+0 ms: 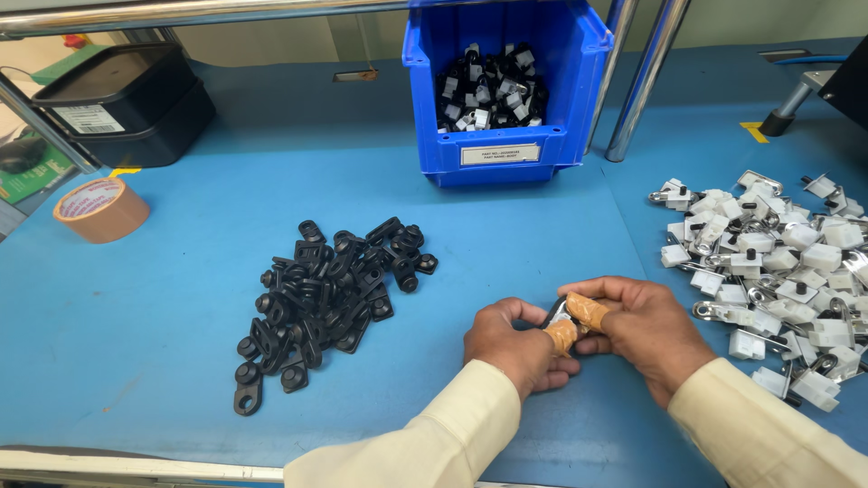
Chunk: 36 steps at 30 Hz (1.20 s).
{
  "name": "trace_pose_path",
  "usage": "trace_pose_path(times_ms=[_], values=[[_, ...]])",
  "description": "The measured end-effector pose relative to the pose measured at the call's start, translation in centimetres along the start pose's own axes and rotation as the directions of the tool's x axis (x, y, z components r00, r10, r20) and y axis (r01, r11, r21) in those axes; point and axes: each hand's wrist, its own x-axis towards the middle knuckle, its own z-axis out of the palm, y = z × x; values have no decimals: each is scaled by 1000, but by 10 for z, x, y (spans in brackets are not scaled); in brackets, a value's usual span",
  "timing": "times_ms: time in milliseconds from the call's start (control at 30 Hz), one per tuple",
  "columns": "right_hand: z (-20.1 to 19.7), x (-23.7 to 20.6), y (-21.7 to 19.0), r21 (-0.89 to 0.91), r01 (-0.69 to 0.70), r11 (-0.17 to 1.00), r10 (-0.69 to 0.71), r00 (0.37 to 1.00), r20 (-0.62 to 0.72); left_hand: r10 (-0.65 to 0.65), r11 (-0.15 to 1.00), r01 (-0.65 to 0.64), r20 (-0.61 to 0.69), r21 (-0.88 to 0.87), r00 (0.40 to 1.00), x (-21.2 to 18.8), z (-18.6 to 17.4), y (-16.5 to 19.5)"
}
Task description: The person repeatedly picks a black plastic housing and a white plastic component with a metal spring, aligns them, and presses them together by hand. The assembled units are placed into a blue bin on the table. The person continues this cycle throughout the clip.
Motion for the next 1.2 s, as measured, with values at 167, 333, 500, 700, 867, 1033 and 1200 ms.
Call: trace_pose_path(times_ms=[167,333,500,700,867,1033,1200], values=[[-5,6,0,130,-99,987,110,990,-85,244,945,-242,21,218,970,-12,-7,-7],[-7,10,-4,138,-190,972,203,975,-87,262,955,-258,-5,148,965,-11,-6,-7],[-7,18,6,84,-204,975,211,974,-85,372,881,-336,-49,333,927,-7,-8,-8],[-2,25,-39,-142,-111,984,135,976,171,202,976,-203,18,84,979,-11,-26,-14],[18,51,-143,114,216,970,-230,965,129,330,942,-335,-173,2,928,-20,-60,-1],[8,37,-90,-267,334,904,-318,943,103,630,670,-270,-336,692,700,-30,-102,37],[-25,12,-11,-665,2,747,-141,978,-156,603,377,-48,-205,925,771,-23,-108,58]])
